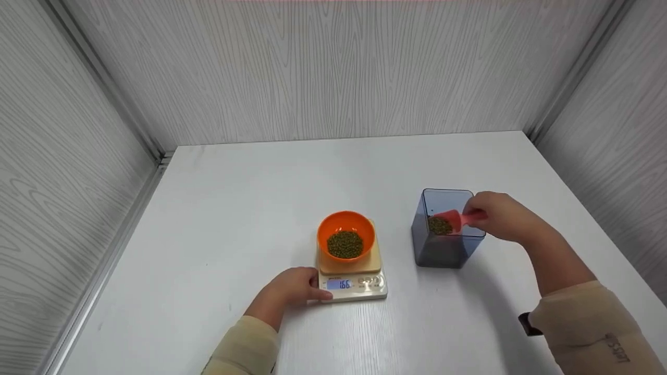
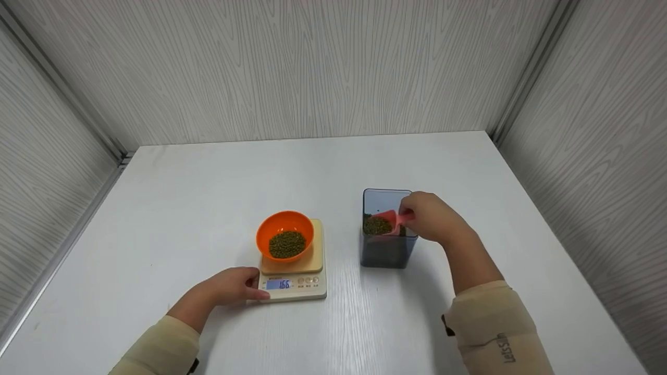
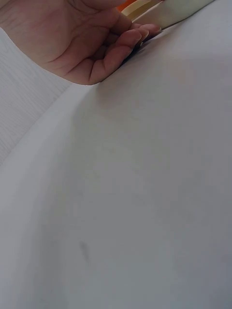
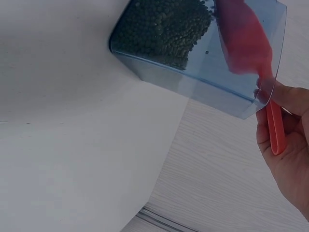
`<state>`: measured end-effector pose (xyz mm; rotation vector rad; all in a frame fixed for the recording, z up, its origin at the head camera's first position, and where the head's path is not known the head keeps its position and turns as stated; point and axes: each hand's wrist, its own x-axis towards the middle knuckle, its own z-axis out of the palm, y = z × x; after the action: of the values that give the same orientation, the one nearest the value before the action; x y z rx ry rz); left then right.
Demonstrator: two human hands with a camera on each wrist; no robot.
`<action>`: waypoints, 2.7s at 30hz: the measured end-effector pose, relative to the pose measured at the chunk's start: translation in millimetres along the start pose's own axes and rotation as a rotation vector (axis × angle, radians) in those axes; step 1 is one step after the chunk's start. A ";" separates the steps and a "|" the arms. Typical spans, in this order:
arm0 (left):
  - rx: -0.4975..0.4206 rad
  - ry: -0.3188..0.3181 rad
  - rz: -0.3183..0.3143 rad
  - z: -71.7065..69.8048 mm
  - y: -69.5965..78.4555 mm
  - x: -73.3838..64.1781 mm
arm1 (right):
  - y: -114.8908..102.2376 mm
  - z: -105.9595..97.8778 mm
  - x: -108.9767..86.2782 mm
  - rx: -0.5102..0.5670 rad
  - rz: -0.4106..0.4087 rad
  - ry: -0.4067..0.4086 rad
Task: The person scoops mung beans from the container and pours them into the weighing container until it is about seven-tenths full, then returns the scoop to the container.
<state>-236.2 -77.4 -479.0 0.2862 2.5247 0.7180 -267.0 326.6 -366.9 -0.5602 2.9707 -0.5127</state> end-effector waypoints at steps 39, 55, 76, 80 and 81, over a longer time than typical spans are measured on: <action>0.026 0.014 0.026 0.5 -2.5 0.1 | 45.0 2.4 -34.4 0.407 0.088 0.118; 0.021 0.001 0.013 -1.4 0.2 -2.2 | 13.0 -11.7 -17.9 0.426 0.037 0.136; 0.017 -0.017 -0.007 0.6 -0.2 1.9 | -84.9 13.1 25.2 0.224 -0.030 0.065; 0.027 -0.015 -0.003 0.2 -0.4 1.8 | -94.7 17.0 28.9 0.177 -0.031 0.066; 0.027 -0.016 -0.005 0.3 -0.3 1.8 | -96.8 17.6 29.5 0.162 -0.036 0.070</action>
<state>-237.5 -77.0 -480.0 0.2940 2.5208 0.6769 -259.1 225.3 -351.2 -0.5916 2.9510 -0.7837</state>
